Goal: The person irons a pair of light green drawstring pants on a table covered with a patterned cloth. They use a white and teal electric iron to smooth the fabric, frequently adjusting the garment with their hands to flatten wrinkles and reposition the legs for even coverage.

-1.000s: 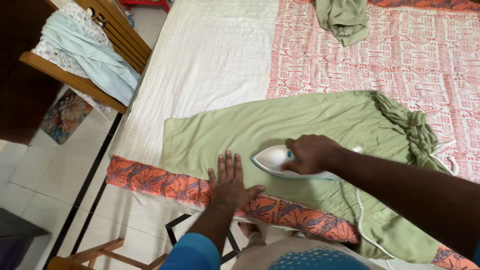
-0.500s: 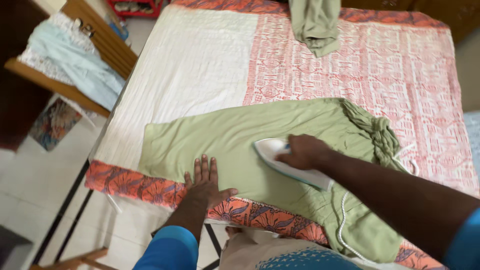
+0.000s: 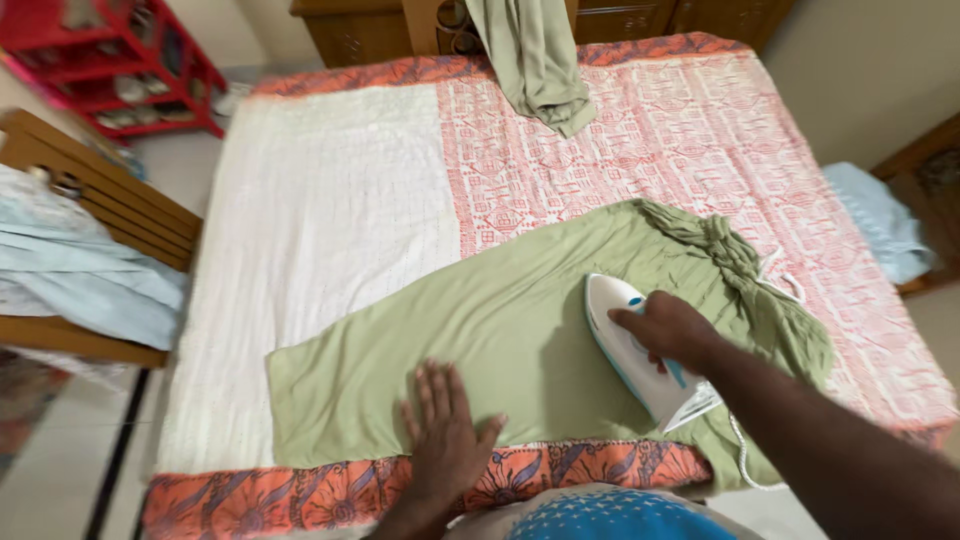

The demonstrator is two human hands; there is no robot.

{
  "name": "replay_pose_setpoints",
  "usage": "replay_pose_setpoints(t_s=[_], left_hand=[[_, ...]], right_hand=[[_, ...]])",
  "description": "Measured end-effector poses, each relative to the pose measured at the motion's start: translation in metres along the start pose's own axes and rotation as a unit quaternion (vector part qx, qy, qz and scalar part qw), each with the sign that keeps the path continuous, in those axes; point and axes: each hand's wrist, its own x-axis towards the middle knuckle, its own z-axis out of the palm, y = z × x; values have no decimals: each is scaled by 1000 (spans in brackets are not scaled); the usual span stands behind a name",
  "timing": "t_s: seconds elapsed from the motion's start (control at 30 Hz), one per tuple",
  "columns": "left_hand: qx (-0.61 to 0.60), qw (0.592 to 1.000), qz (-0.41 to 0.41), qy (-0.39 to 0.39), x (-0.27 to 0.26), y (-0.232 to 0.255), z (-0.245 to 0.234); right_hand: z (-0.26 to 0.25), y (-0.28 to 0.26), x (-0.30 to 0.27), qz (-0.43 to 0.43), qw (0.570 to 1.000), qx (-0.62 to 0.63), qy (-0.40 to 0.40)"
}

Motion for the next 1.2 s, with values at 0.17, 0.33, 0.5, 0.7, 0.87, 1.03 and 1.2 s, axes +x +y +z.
replay_pose_setpoints(t_s=[0.17,0.33,0.5,0.7,0.87,1.03,1.2], left_hand=[[12,941,245,233,92,-31,12],[-14,925,234,300,189,-51,-27],[-41,937,223,266,238,-47,-60],[-92,927,213,295,247,-53,-55],[-108,935,185,284,245,-61,-55],[-123,947,145,258,241,-62,-61],[-128,947,147,256,240,-66,-63]], right_hand=[[43,-31,-46,40,994,95,19],[80,-72,-76,92,963,254,2],[97,-89,-87,135,944,299,32],[99,-103,-84,212,908,360,44],[100,-114,-82,183,918,349,45],[101,-136,-80,134,965,223,10],[114,-156,-70,127,971,202,5]])
